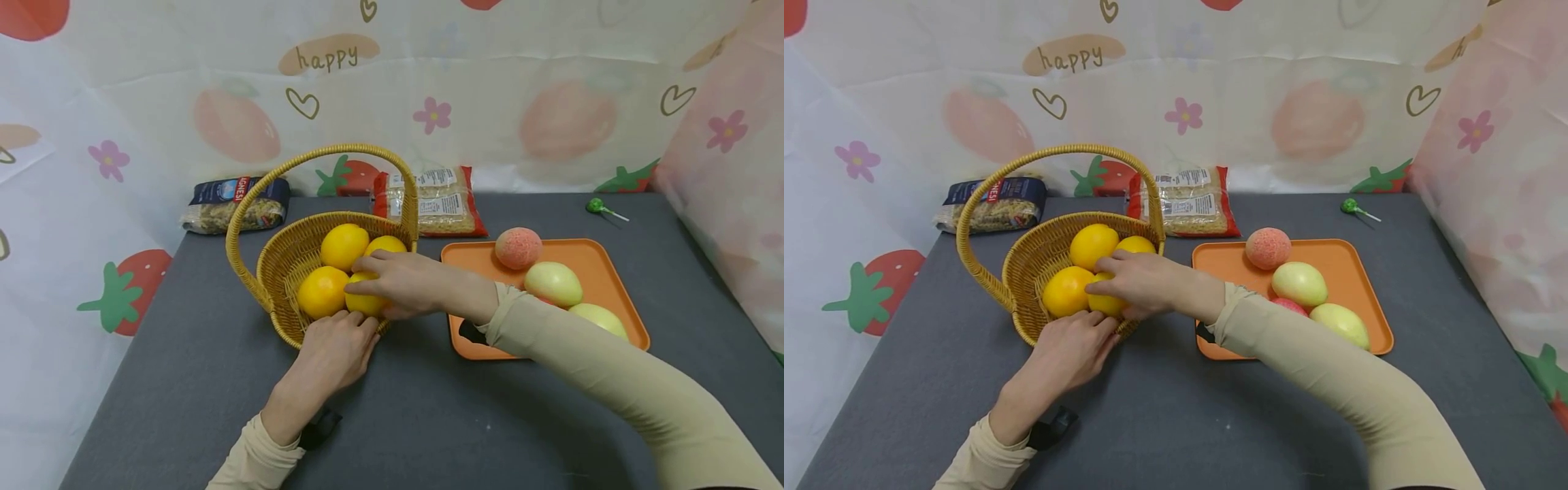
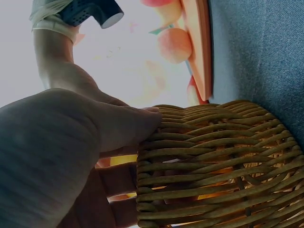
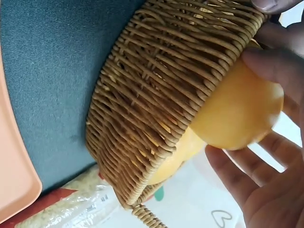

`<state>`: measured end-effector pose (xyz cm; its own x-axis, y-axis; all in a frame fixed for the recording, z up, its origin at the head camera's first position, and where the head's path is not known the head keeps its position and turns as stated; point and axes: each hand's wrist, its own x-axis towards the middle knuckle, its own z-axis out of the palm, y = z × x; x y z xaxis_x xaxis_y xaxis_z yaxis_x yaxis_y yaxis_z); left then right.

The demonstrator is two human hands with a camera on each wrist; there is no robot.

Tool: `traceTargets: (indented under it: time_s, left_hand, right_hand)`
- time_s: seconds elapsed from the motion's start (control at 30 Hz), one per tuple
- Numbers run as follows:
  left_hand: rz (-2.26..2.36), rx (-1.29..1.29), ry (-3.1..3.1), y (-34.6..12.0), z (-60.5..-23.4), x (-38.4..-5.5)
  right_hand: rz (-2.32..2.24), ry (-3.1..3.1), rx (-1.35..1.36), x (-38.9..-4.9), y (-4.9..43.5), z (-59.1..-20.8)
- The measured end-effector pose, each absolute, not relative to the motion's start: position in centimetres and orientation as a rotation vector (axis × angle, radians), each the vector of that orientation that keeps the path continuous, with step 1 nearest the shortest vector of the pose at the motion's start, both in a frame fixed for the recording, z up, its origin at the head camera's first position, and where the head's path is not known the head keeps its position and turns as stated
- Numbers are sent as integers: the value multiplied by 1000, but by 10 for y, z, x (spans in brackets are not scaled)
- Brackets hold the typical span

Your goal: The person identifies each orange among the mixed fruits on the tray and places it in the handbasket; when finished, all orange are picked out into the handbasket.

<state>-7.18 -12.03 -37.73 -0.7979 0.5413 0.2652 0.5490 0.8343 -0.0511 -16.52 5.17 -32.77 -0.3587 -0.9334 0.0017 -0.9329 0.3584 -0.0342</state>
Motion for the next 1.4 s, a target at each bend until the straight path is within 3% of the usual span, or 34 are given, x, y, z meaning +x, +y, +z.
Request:
traceTargets:
  time_s: [1.07,1.4]
  left_hand:
    - [-36,-823,-2718,-119,-378,-71]
    - [-30,-828,-2721,-120,-378,-71]
  right_hand:
    - [-83,2506,-1657,-167,42,-335]
    - [-173,2591,-1618,-162,66,-324]
